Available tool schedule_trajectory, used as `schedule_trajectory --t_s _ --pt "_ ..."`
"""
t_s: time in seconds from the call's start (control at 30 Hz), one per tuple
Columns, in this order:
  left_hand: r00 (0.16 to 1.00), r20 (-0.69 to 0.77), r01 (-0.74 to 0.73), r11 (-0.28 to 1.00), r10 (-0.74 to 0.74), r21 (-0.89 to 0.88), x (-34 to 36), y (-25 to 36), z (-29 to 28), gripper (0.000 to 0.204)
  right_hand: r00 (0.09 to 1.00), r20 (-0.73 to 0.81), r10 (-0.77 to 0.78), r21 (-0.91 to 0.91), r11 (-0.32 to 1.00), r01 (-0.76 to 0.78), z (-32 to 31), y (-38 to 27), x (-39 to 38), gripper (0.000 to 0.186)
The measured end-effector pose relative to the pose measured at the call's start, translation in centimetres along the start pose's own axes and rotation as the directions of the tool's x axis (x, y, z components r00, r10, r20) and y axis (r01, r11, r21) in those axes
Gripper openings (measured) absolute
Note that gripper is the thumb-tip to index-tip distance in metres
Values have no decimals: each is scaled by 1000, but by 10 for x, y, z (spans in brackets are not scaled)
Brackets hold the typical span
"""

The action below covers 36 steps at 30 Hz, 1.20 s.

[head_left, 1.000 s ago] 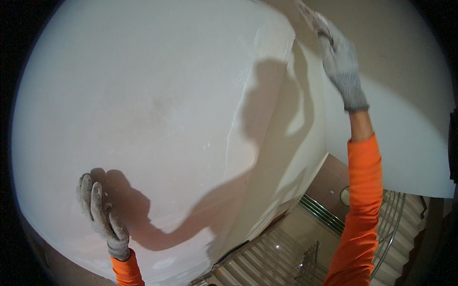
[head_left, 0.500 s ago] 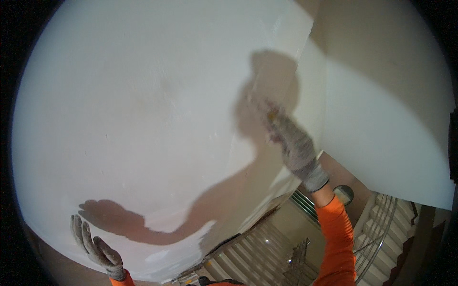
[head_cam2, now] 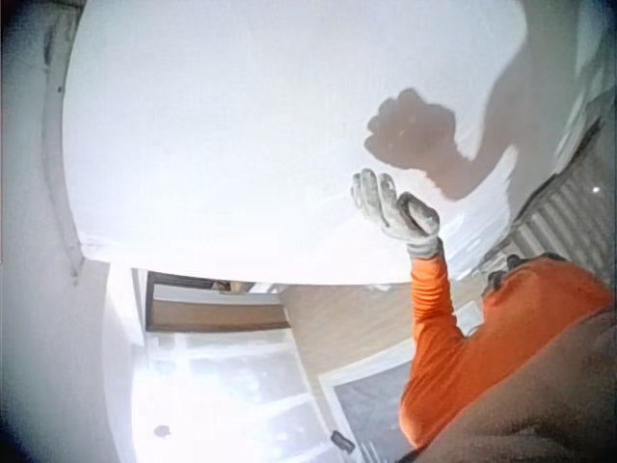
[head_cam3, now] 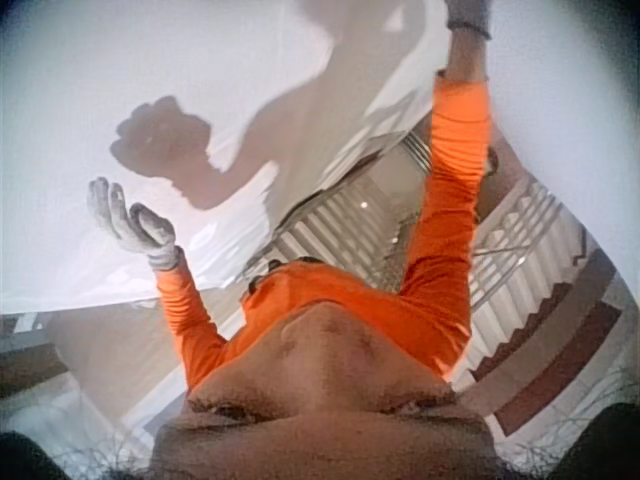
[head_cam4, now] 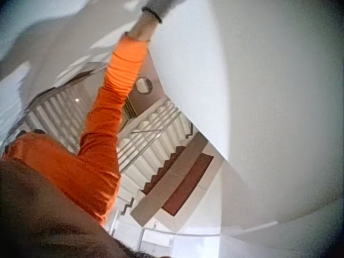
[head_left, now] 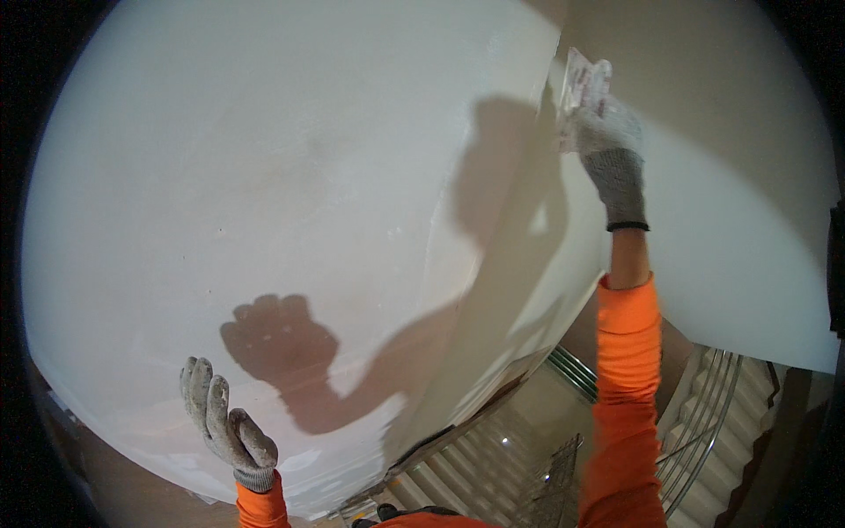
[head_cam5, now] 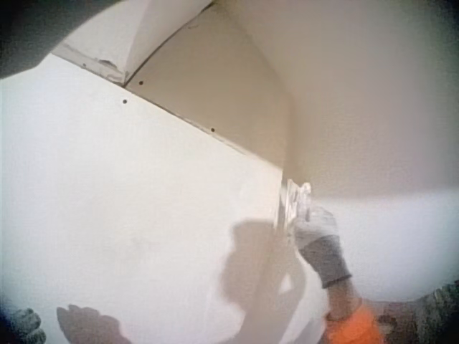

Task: The person applies plaster to a curved wall surface using a trowel and hawk. They repeatedly scoop plaster from the hawk and spread it across the wall, smoothing the surface in broad strokes.

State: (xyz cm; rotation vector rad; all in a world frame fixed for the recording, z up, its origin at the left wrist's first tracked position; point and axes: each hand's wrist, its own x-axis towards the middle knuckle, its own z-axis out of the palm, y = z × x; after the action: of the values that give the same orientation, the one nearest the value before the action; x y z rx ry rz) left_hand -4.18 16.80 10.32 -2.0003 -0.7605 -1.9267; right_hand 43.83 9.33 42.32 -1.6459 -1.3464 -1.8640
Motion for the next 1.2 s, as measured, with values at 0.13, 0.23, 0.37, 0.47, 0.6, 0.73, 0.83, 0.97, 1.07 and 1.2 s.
schedule_trajectory --t_s 0.13,0.23,0.37,0.47,0.6,0.73,0.83,0.97,1.07,1.2 --pt "1000 14 25 1000 -25 -14 -17 -12 -12 46 995 -80 54 37 998 -51 25 -86 0 33" --pt "999 17 41 999 -41 -8 -12 -12 -22 44 998 -53 -26 -54 998 23 -27 -183 6 38" --pt "999 45 -9 999 11 -40 1 4 -1 43 998 -64 -8 409 912 34 -81 -190 -3 40" --pt "992 82 -101 995 100 15 -5 -1 -14 43 953 262 153 416 873 -255 -108 -145 30 32" --pt "996 91 25 999 -22 -29 -18 -8 -3 46 984 -163 76 179 983 -46 -25 -21 70 37" --pt "979 151 142 990 -137 -21 -32 -14 -3 43 997 -38 -72 152 985 77 21 16 55 39" --pt "964 189 183 982 -188 44 -58 -28 -20 42 993 72 -93 387 920 58 1 -37 -5 40" --pt "920 205 337 941 -333 17 -93 -46 -19 43 982 173 -74 600 799 -45 2 -106 -97 51" --pt "931 190 321 947 -312 -17 -82 -38 -15 43 934 357 -3 815 489 -310 -11 -166 -162 63" --pt "983 157 111 991 -99 -72 -40 -13 -2 42 875 433 -217 787 564 -250 -59 -224 -211 59"
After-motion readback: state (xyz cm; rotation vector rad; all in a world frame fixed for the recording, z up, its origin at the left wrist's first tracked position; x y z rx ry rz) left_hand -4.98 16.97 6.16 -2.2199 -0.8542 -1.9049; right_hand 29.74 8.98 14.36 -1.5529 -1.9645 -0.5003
